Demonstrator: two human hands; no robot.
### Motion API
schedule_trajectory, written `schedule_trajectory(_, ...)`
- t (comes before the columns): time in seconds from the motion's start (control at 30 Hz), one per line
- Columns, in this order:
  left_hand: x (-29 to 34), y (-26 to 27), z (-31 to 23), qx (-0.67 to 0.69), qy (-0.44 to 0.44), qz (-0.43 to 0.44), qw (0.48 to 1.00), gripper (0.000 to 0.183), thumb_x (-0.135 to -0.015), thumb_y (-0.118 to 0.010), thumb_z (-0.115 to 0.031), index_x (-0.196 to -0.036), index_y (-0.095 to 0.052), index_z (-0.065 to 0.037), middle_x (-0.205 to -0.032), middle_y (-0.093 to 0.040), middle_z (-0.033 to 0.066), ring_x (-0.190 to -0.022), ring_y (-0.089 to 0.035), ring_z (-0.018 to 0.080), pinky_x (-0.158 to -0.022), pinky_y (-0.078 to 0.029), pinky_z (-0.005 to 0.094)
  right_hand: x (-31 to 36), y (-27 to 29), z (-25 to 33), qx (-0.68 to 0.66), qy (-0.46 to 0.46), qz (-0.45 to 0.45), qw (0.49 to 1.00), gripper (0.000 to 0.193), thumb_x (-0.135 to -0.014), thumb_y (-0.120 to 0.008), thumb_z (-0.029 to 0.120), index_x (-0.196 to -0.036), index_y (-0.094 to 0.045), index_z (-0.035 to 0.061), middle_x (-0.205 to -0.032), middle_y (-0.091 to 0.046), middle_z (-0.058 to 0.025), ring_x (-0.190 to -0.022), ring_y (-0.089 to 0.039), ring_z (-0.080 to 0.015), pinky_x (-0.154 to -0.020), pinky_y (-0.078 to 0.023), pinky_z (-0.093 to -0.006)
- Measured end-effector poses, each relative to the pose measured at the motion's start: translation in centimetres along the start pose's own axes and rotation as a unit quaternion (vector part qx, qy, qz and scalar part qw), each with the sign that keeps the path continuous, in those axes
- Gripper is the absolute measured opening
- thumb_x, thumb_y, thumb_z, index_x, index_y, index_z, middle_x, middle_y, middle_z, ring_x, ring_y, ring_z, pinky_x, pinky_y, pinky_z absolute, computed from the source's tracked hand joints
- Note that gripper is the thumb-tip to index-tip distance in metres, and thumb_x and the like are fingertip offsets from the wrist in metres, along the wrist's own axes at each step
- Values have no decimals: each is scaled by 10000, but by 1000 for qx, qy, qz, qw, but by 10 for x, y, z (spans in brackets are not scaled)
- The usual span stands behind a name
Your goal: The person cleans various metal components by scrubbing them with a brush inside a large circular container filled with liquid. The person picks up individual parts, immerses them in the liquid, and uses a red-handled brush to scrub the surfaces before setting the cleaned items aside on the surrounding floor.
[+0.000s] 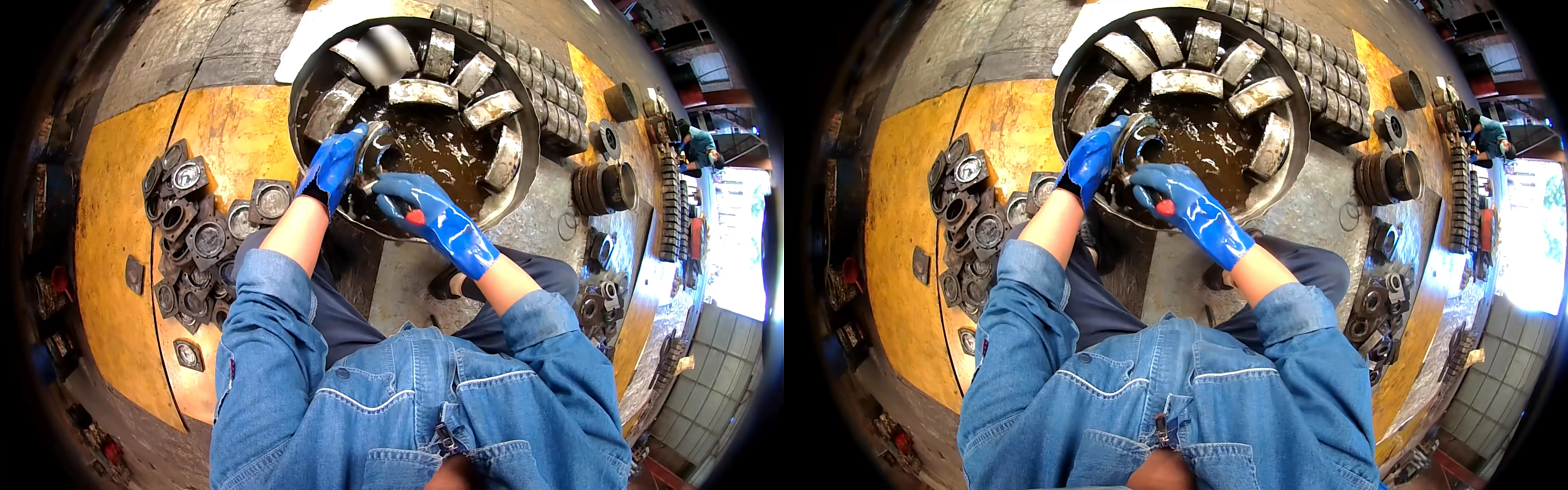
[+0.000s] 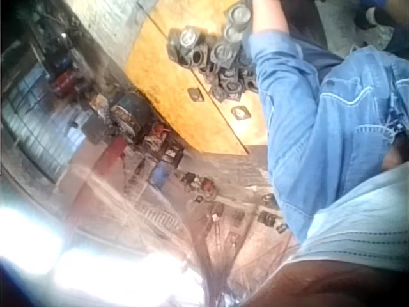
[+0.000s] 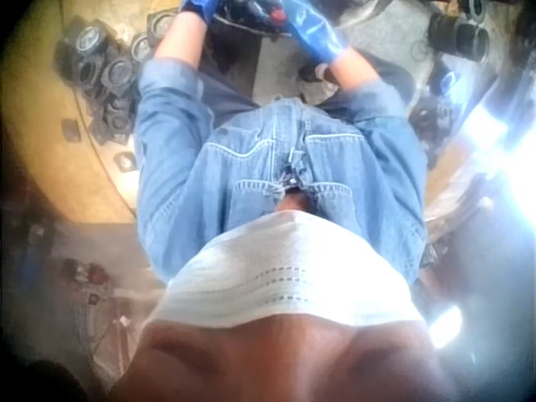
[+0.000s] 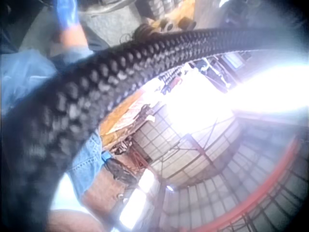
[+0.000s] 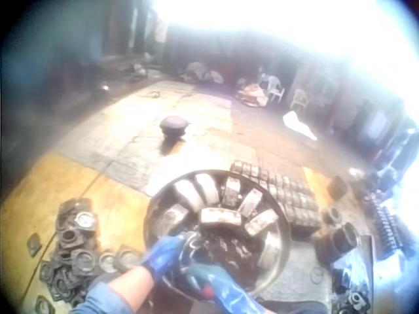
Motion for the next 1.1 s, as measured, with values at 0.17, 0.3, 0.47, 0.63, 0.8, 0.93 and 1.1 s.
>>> schedule_trajectory(0.17, 0, -5, -2, 16, 13, -8, 1000, 408, -1090, -562, -307, -1284, -722, 15, -1183, -762, 70, -1046, -691, 140, -925, -528, 269, 43, -1, -47, 27, -58, 202, 977, 137, -793, -721, 212, -888, -656, 139, -836, -651, -68, -801, -680, -358, -692, -504, -442)
schedule_trajectory(0.3, 11, -12, -10, 21, 31, -11, 999, 414, -1087, -568, -334, -1256, -740, 2, -1131, -769, 60, -984, -693, 133, -872, -535, 270, 37, 21, -49, 53, -28, 131, 990, 150, -794, -716, 118, -940, -687, 133, -905, -703, -51, -792, -695, -326, -663, -515, -419)
schedule_trajectory(0.47, 18, -17, -13, 23, 50, 2, 998, 423, -1083, -573, -369, -1226, -759, -18, -1065, -776, 58, -916, -696, 130, -821, -541, 278, -11, 19, -33, 149, 132, 221, 955, 308, -930, -675, 168, -1227, -654, 94, -995, -735, -162, -834, -716, -380, -706, -558, -474)
schedule_trajectory(0.63, 16, -13, -15, -60, 28, 2, 998, 440, -1080, -566, -379, -1248, -755, -18, -1061, -780, 62, -921, -696, 130, -831, -535, 284, -28, 2, -64, 231, 15, 319, 919, 358, -986, -598, 176, -1334, -608, 91, -1089, -735, -173, -843, -721, -369, -710, -568, -484)
schedule_trajectory(0.8, 18, -16, -21, -68, -15, -20, 997, 478, -1007, -614, -453, -1066, -779, -7, -913, -725, 95, -811, -641, 171, -719, -507, 320, -4, 16, -74, 120, -126, -22, 985, 141, -928, -706, 239, -1001, -766, 134, -1037, -766, -115, -925, -733, -345, -817, -588, -434)
schedule_trajectory(0.93, 15, -17, -14, -49, 17, -1, 999, 437, -1054, -577, -364, -1216, -752, 2, -1016, -763, 72, -887, -676, 135, -815, -528, 290, 26, -4, -111, -98, -522, 107, 841, 273, -959, -715, 346, -1030, -779, 90, -927, -766, -102, -792, -716, -205, -750, -553, -338)
schedule_trajectory(1.1, -6, 9, 5, -142, -27, 10, 990, 419, -1082, -559, -318, -1285, -734, 5, -1099, -775, 83, -975, -684, 130, -884, -527, 279, 37, 2, -93, -433, -538, -45, 722, 311, -1005, -678, 325, -1113, -748, 42, -930, -767, -85, -745, -696, -164, -688, -532, -259)
Point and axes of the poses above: each hand's wrist, its own x-axis away from the middle knuckle, its own y-axis out of the back of the hand, z = x × y, the point moved 7 cm from there along -x, towards the middle knuckle
